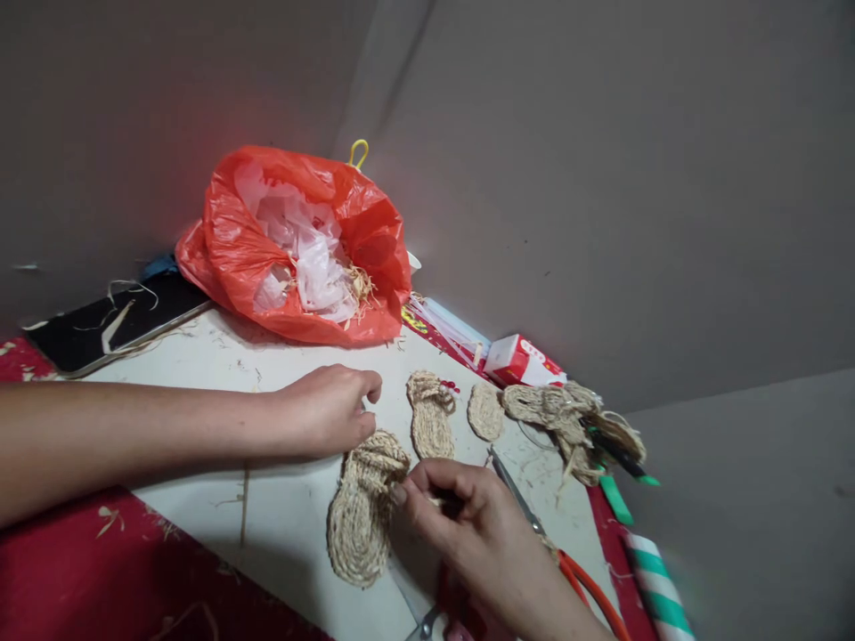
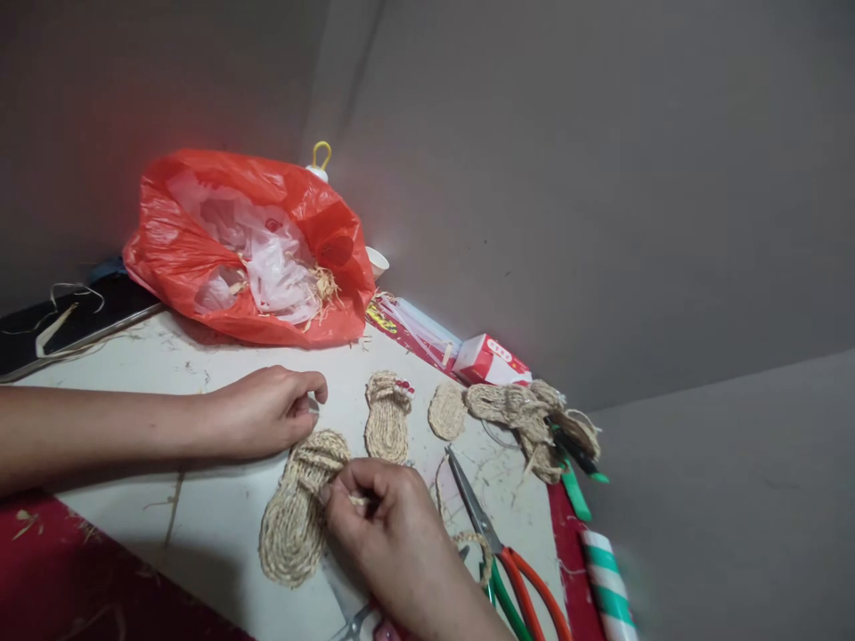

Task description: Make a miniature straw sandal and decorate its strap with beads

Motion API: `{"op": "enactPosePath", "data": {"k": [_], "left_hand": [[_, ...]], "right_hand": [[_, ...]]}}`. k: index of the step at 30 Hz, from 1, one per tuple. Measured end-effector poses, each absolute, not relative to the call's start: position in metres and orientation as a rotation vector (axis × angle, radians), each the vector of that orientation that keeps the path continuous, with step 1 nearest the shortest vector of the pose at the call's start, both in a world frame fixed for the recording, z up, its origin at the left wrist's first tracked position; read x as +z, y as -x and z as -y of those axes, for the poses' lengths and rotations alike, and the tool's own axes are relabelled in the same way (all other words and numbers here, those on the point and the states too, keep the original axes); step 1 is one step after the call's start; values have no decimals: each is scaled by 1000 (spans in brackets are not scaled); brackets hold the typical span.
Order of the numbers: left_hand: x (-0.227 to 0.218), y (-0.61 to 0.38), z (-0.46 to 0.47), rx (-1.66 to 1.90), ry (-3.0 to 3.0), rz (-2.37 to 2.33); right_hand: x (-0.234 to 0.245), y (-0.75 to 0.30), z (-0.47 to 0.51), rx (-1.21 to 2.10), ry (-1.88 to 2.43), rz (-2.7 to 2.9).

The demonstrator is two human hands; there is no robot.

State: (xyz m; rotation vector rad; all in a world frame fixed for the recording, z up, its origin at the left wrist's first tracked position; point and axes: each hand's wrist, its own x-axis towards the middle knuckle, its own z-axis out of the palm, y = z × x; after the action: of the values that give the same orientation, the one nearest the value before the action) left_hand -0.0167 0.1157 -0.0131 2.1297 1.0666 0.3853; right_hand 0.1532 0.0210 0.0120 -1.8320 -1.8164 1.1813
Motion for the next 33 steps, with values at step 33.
{"op": "enactPosePath", "data": {"k": [33], "left_hand": [[-16,19,-121,-162,-1506,-767]], "right_hand": [[11,-135,-32,832,2081,2039]]}}
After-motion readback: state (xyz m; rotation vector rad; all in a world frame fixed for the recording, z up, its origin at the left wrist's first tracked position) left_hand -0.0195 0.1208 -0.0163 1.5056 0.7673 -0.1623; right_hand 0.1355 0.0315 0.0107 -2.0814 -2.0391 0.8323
